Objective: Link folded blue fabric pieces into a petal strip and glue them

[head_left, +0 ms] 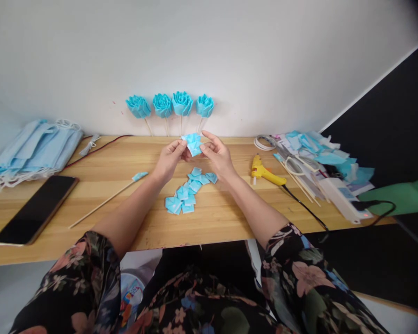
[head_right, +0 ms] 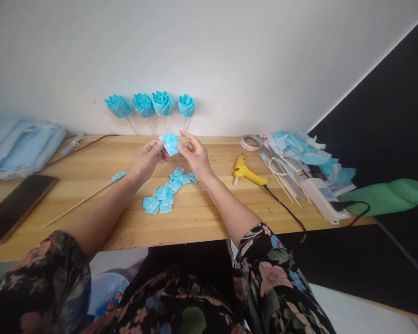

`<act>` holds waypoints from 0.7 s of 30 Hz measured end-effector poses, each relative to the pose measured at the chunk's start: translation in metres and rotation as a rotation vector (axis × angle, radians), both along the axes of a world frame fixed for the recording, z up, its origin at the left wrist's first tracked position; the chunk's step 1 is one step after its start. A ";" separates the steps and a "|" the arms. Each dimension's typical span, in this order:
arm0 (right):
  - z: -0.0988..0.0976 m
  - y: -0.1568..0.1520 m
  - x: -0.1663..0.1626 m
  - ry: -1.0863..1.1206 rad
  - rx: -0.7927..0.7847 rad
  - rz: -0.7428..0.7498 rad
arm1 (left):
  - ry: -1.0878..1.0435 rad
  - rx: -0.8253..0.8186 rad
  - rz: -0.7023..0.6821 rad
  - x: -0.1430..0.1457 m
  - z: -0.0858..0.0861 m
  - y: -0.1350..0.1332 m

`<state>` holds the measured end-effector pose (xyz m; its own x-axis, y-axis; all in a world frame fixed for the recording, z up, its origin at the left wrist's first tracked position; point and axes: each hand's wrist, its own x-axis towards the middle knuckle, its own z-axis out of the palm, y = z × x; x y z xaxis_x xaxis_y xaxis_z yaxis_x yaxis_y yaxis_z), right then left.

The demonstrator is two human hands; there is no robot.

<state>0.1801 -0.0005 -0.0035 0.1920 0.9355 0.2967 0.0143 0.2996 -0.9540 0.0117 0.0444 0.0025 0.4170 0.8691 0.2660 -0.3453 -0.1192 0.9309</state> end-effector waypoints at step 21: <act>-0.003 0.007 0.005 0.124 -0.032 -0.111 | -0.029 -0.012 0.140 -0.002 -0.003 0.008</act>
<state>0.1851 0.0066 -0.0061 0.3279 0.9150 0.2350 -0.0732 0.2726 -0.9593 0.0099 0.0522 -0.0002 0.2838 0.9213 0.2658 -0.3531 -0.1572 0.9223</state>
